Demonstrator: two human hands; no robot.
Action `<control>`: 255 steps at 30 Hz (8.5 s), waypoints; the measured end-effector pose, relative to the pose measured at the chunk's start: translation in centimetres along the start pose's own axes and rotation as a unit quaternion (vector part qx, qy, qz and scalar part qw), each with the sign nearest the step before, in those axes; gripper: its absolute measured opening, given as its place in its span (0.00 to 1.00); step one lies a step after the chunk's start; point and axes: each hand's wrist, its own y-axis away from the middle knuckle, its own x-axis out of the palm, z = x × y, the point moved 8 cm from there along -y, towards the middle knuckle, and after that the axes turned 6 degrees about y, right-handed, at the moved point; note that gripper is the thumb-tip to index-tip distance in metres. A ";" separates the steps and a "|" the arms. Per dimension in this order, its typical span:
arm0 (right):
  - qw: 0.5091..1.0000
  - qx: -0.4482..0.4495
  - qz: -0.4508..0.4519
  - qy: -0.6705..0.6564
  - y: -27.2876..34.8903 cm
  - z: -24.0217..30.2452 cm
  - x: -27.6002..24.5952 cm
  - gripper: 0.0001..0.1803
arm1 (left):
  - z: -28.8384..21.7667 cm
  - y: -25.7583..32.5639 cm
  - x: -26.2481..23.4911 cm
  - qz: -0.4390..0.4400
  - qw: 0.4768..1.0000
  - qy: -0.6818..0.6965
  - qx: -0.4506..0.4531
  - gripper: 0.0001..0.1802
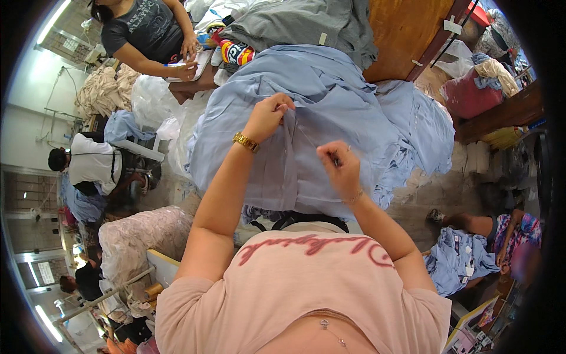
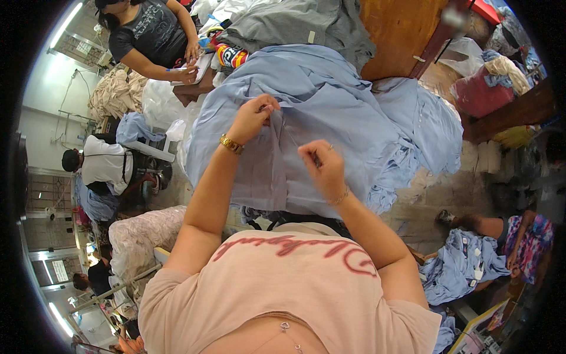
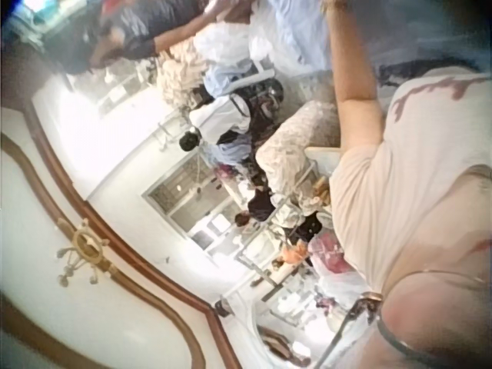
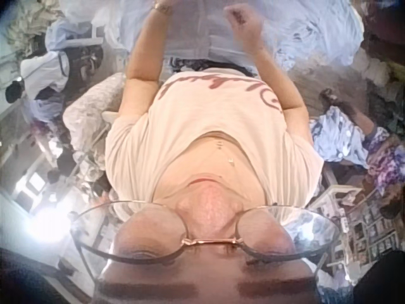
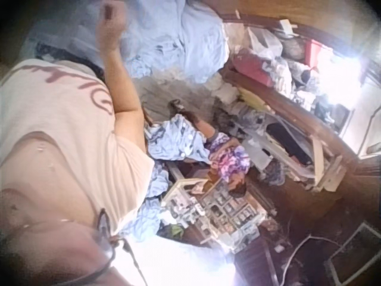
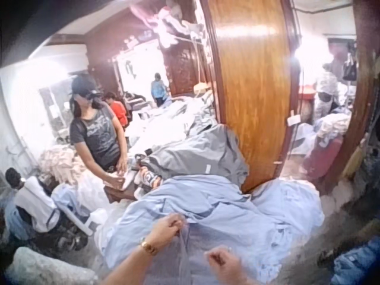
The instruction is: The person picks up individual light blue shirts from a pile, buttons them, and checks the collars before placing them aside.
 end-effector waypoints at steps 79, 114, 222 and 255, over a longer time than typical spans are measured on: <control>0.938 0.299 0.075 -0.159 -6.6 -8.9 7.2 0.08 | 1.4 11.3 3.0 -0.060 0.964 -0.218 0.142 0.16; 0.946 -0.131 0.115 0.275 -3.0 3.1 5.2 0.08 | -0.6 0.8 1.8 0.147 0.968 0.170 0.109 0.09; 0.978 0.198 0.014 -0.062 3.0 -5.7 6.3 0.09 | 0.7 10.9 2.3 -0.060 0.924 -0.355 0.128 0.12; 0.912 -0.072 0.153 0.374 2.6 2.8 7.0 0.11 | -1.9 11.8 1.4 0.046 0.896 -0.352 0.265 0.05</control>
